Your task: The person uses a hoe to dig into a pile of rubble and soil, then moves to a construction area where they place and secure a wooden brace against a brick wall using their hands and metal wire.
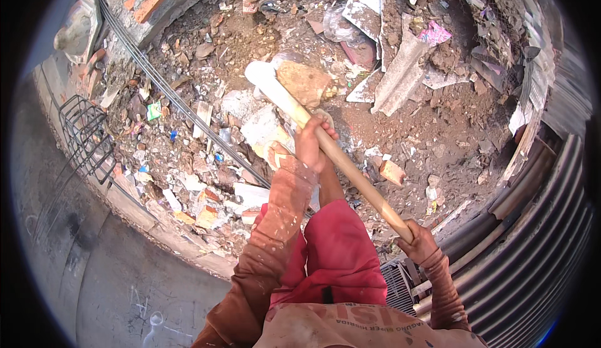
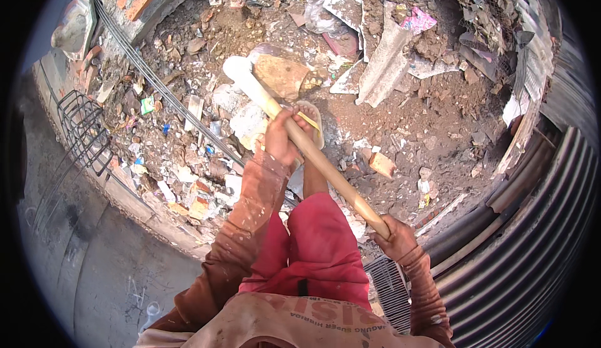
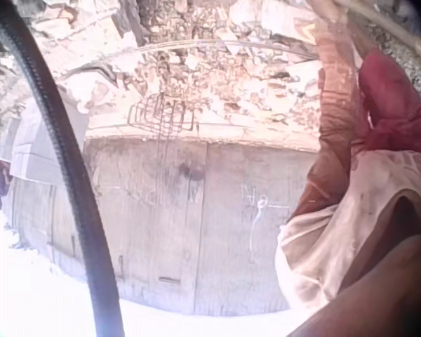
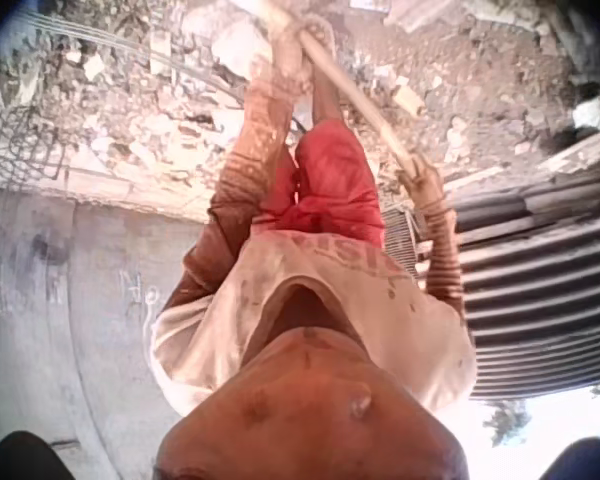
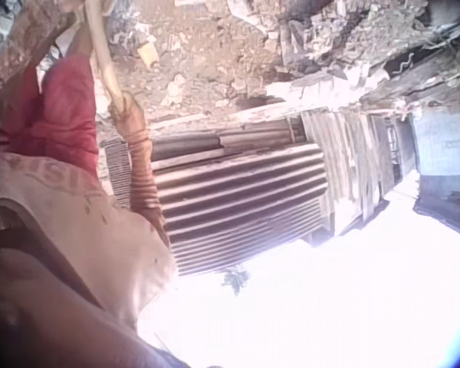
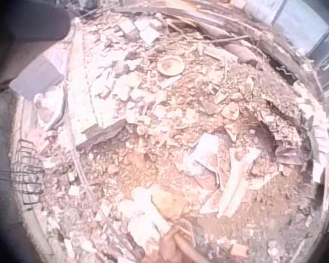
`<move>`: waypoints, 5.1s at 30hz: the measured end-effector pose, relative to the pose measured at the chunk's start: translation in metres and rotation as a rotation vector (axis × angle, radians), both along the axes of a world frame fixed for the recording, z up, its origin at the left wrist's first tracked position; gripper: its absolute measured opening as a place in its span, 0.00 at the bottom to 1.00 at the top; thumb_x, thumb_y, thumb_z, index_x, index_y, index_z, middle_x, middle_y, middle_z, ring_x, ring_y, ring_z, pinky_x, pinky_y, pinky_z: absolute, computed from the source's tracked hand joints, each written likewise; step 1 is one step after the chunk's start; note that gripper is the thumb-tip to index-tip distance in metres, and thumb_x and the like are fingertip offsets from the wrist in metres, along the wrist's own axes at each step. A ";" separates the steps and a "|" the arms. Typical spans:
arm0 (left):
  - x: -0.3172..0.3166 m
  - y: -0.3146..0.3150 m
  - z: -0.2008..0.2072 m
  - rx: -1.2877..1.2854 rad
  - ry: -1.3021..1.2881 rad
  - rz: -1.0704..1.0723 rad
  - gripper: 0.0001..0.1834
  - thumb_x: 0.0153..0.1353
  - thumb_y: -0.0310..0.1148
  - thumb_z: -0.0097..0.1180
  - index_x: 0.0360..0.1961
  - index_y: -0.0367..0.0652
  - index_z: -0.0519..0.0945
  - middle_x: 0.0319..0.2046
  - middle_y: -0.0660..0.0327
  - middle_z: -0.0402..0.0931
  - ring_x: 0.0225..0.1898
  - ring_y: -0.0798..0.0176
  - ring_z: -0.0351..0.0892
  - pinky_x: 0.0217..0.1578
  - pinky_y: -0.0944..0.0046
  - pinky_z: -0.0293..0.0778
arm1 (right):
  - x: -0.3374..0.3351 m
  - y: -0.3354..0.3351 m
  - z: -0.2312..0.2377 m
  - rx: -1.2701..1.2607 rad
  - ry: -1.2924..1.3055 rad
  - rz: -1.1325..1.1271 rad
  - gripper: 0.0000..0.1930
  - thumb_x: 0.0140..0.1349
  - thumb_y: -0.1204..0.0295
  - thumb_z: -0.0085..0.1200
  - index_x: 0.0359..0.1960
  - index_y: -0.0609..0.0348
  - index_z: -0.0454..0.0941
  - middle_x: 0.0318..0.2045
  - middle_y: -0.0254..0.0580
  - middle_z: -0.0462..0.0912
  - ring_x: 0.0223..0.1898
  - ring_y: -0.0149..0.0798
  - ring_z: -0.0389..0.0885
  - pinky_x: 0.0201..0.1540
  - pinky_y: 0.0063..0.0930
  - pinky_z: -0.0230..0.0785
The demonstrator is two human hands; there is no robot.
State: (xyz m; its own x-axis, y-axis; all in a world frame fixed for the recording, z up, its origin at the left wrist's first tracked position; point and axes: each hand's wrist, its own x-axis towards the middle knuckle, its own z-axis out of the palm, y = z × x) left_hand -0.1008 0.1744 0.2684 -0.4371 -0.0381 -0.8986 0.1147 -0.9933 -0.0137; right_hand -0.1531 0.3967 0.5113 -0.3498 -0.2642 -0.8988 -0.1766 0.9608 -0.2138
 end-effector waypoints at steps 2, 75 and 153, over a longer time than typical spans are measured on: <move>0.017 0.085 0.092 0.234 0.102 -0.088 0.12 0.53 0.25 0.53 0.38 0.40 0.65 0.25 0.61 0.69 0.28 0.62 0.74 0.30 0.61 0.75 | 0.060 0.089 0.096 0.221 0.132 -0.135 0.11 0.46 0.73 0.59 0.30 0.60 0.72 0.21 0.48 0.77 0.24 0.44 0.78 0.28 0.32 0.70; 0.194 -0.225 -0.548 -1.053 -0.242 -0.766 0.26 0.46 0.22 0.52 0.49 0.42 0.61 0.27 0.52 0.72 0.25 0.54 0.75 0.27 0.57 0.72 | 0.318 -0.331 -0.664 -0.208 -0.261 -1.170 0.08 0.55 0.72 0.56 0.29 0.60 0.70 0.14 0.29 0.67 0.11 0.24 0.64 0.12 0.20 0.60; 0.094 0.015 0.019 0.228 0.065 -0.228 0.09 0.52 0.27 0.57 0.29 0.40 0.68 0.22 0.62 0.69 0.20 0.67 0.72 0.23 0.67 0.72 | 0.170 0.026 -0.001 0.435 0.301 -0.229 0.09 0.38 0.69 0.60 0.20 0.58 0.74 0.14 0.49 0.75 0.21 0.51 0.77 0.26 0.36 0.70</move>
